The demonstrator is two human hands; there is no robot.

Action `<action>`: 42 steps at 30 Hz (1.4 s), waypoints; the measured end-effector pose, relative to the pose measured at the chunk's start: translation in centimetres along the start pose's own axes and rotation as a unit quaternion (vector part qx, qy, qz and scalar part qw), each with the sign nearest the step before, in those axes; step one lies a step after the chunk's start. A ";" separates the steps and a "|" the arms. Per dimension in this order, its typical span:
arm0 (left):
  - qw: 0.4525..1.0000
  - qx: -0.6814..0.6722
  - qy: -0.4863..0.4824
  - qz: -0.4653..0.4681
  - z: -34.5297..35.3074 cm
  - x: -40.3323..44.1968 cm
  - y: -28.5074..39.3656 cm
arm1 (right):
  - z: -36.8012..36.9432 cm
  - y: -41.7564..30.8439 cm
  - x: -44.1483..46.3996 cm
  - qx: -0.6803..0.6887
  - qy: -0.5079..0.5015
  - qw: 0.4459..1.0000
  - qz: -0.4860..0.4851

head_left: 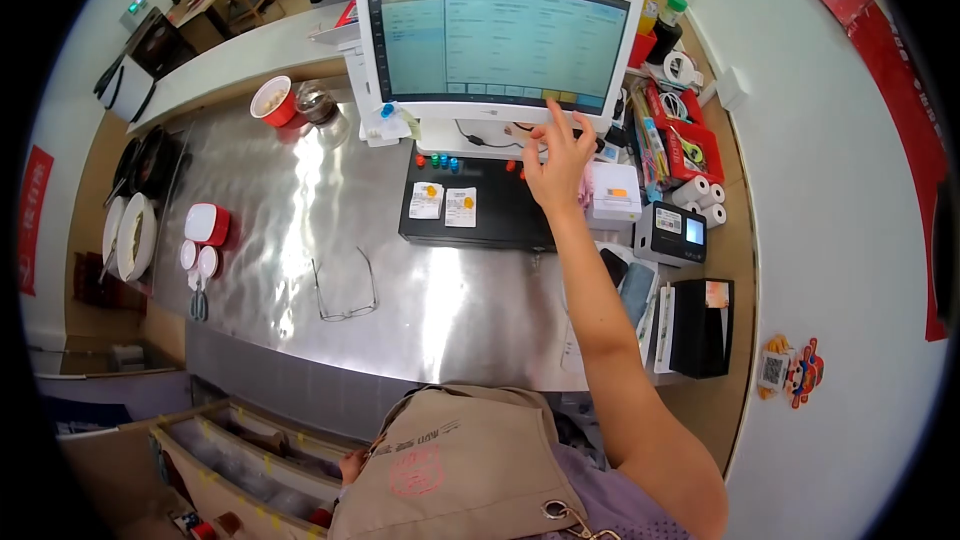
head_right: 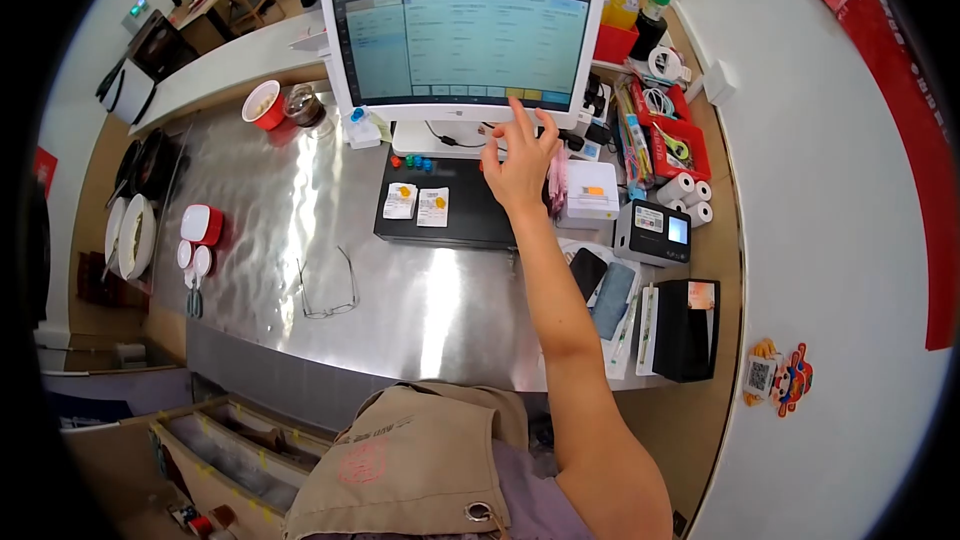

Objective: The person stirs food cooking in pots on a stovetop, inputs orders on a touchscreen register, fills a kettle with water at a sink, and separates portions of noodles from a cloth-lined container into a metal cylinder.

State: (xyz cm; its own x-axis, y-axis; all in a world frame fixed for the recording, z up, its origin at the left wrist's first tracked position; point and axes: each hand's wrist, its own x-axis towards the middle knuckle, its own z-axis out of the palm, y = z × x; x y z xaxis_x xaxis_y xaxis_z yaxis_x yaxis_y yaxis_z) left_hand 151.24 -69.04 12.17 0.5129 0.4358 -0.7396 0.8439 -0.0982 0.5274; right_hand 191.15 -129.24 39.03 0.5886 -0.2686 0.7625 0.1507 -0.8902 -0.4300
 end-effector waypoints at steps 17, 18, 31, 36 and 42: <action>0.963 -0.130 0.126 0.199 2.8 -2.2 26.3 | 7.3 -11.9 -20.7 0.417 -0.472 0.669 0.394; 0.965 -0.125 0.099 0.209 2.9 -0.2 27.8 | 7.6 -13.7 -20.4 0.371 -0.544 0.607 0.444; 0.966 0.038 -0.086 0.239 6.9 6.9 34.5 | 12.7 -19.4 -24.3 0.275 -0.515 0.615 0.529; 0.937 -0.204 -0.145 0.242 0.7 6.7 33.1 | 12.7 -27.1 -21.5 0.291 -0.488 0.678 0.467; 0.891 -0.349 -0.047 0.288 -16.3 4.5 32.4 | 17.8 -44.1 -20.6 0.400 -0.520 0.657 0.371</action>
State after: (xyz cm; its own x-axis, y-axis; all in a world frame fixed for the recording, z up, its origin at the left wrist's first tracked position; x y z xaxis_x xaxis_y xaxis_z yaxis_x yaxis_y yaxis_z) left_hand 178.32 -55.66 32.73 0.8678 0.4122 -0.2775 0.1508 0.3137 0.9375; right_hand 186.48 -77.92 33.64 0.8972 0.2487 -0.3649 -0.3603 -0.0653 -0.9305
